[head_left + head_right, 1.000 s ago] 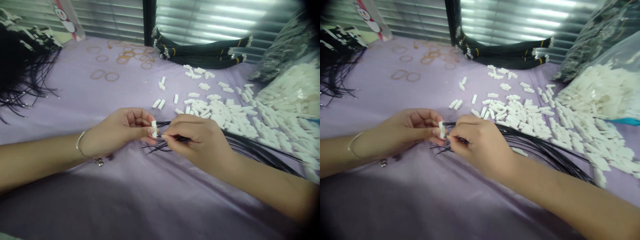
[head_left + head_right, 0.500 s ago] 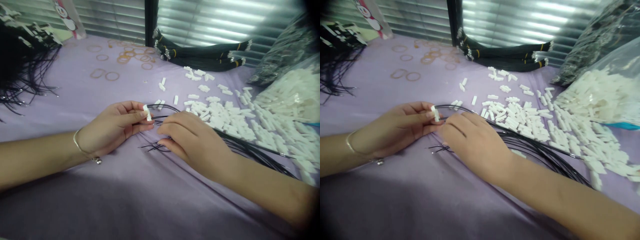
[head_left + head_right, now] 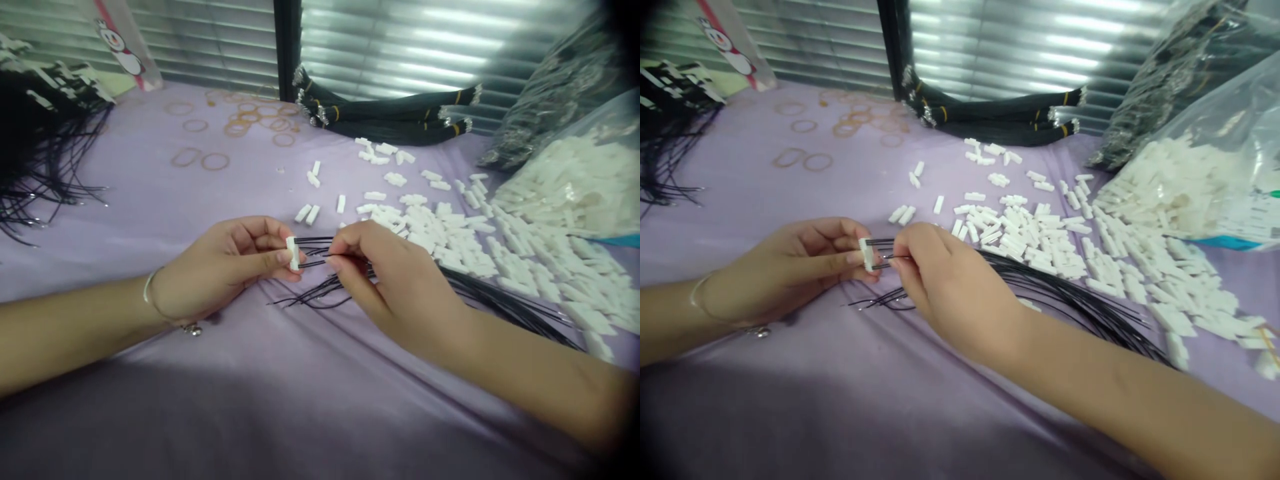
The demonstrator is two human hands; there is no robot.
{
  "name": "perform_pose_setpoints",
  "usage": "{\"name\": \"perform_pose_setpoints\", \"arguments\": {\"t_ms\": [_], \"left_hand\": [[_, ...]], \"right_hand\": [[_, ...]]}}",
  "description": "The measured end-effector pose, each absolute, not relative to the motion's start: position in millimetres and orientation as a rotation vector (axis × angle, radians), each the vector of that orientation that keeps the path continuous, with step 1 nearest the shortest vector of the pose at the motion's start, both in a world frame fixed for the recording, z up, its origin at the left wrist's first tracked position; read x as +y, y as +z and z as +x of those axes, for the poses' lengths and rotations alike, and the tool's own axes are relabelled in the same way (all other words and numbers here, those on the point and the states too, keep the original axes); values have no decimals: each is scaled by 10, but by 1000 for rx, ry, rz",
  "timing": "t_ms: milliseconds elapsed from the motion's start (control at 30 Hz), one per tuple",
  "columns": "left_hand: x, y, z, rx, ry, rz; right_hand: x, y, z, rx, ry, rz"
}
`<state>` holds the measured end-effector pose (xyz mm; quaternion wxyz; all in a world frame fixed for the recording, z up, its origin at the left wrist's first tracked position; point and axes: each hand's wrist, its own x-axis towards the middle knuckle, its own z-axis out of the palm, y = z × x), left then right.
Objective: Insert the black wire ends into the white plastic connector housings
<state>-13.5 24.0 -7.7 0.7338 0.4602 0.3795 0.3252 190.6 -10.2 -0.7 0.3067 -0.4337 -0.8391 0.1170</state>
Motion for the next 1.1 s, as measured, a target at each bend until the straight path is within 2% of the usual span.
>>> {"name": "perform_pose_setpoints", "arguments": {"t_ms": [733,900,967,1100], "left_hand": [[206,-82,-117,937,606,1259],[185,-58,-128,905,801,1388],[196,-7,-161,919,875,1447],[248,71,-248,889,925,1459]], "right_hand": [[-43,-143,1789,-2463,227,-1167],[-141,3,1909,-2397,-29,-991],[-155,16,1920,-2447,32,-1001],[-95,-48,1869,-2581,469,-1076]]}}
